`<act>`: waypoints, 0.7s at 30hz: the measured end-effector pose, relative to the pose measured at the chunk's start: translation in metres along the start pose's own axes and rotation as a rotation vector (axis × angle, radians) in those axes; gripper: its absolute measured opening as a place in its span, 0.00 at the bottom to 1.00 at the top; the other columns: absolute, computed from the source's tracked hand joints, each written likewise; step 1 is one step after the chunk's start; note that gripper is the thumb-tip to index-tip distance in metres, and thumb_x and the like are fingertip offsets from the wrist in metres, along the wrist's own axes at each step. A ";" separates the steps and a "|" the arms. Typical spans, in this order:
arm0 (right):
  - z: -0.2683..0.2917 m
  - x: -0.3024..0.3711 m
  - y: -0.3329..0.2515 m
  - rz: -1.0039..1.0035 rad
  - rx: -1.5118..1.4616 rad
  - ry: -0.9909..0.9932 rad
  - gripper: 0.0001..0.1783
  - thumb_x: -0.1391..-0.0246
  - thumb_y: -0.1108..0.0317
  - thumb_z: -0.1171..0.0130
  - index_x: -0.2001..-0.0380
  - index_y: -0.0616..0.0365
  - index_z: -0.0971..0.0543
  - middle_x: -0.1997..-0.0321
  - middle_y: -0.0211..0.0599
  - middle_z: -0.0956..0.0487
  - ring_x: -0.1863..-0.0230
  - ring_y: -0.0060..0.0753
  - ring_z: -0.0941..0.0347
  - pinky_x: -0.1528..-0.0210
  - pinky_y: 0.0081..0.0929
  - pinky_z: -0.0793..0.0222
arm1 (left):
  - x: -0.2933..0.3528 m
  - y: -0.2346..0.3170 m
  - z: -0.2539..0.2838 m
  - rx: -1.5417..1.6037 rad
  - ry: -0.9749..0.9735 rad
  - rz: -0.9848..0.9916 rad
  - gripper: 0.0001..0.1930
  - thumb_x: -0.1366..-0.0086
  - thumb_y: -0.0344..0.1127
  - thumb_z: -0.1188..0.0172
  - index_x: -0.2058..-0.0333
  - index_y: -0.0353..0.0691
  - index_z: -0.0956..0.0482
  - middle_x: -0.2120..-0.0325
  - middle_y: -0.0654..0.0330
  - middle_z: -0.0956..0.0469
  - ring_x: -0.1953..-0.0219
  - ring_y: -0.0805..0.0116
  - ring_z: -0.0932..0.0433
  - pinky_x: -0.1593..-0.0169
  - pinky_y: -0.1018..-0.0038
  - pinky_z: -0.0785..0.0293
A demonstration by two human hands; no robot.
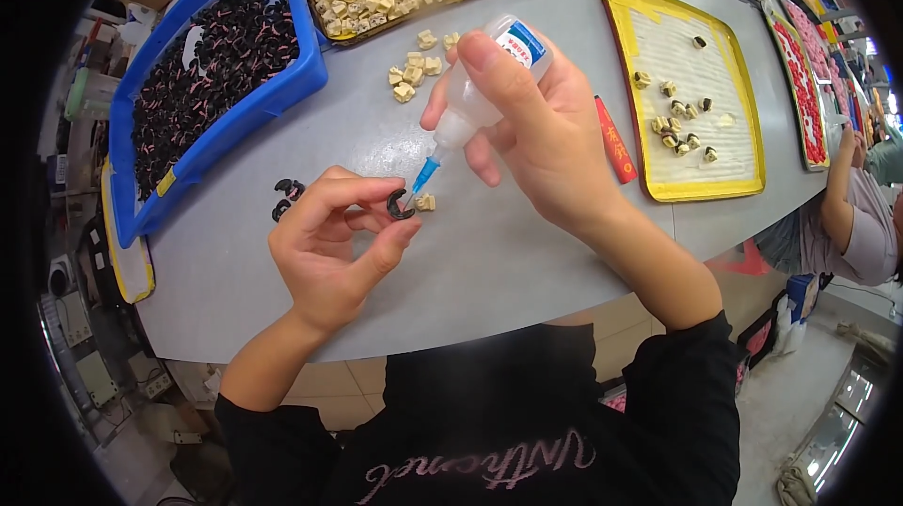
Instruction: Gluing small white decorative pieces onto black plastic toy bases at a factory workbench.
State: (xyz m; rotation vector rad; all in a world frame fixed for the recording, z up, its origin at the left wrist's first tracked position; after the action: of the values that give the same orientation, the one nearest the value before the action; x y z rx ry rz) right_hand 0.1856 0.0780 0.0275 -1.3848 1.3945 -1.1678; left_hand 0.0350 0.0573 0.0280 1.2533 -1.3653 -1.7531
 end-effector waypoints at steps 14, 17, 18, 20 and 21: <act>0.001 0.000 0.000 -0.006 -0.112 -0.067 0.17 0.44 0.55 0.51 0.65 0.59 0.33 0.75 0.43 0.24 0.86 0.20 0.35 0.89 0.14 0.43 | -0.001 0.001 0.000 0.004 -0.003 -0.002 0.15 0.55 0.17 0.37 0.64 0.30 0.24 0.73 0.57 0.26 0.74 0.74 0.23 0.70 0.82 0.23; 0.000 -0.001 0.001 -0.010 -0.117 -0.076 0.17 0.44 0.55 0.52 0.66 0.59 0.33 0.75 0.42 0.24 0.86 0.20 0.35 0.89 0.14 0.43 | 0.000 0.001 0.001 0.004 -0.001 0.003 0.15 0.54 0.17 0.37 0.64 0.30 0.24 0.73 0.57 0.26 0.74 0.74 0.23 0.70 0.82 0.23; 0.000 -0.001 0.000 -0.010 -0.116 -0.075 0.17 0.44 0.55 0.52 0.66 0.59 0.33 0.75 0.42 0.24 0.86 0.20 0.35 0.89 0.14 0.43 | 0.000 0.001 0.000 0.008 -0.003 0.003 0.15 0.54 0.16 0.37 0.64 0.30 0.25 0.73 0.57 0.26 0.74 0.74 0.23 0.70 0.82 0.23; 0.000 0.000 -0.001 -0.005 -0.111 -0.077 0.16 0.44 0.55 0.52 0.66 0.60 0.33 0.75 0.42 0.24 0.86 0.20 0.35 0.89 0.14 0.43 | -0.001 0.001 0.000 0.010 -0.005 0.000 0.15 0.54 0.16 0.37 0.64 0.30 0.25 0.73 0.57 0.26 0.74 0.74 0.23 0.70 0.82 0.23; 0.000 0.000 -0.001 -0.004 -0.111 -0.078 0.16 0.44 0.55 0.52 0.66 0.60 0.33 0.75 0.42 0.24 0.86 0.20 0.35 0.89 0.14 0.43 | -0.001 0.002 0.000 0.009 -0.006 -0.002 0.15 0.54 0.16 0.37 0.64 0.30 0.25 0.73 0.57 0.26 0.73 0.74 0.23 0.70 0.82 0.23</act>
State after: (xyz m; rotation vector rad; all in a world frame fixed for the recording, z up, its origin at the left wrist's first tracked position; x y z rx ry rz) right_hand 0.1856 0.0783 0.0288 -1.4951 1.4201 -1.0412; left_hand 0.0355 0.0571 0.0298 1.2556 -1.3766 -1.7556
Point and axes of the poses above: each hand's wrist, its own x-axis away from the middle knuckle, its own z-axis out of the back of the hand, y = z × x, the point moved 8 cm from there along -x, towards the middle knuckle
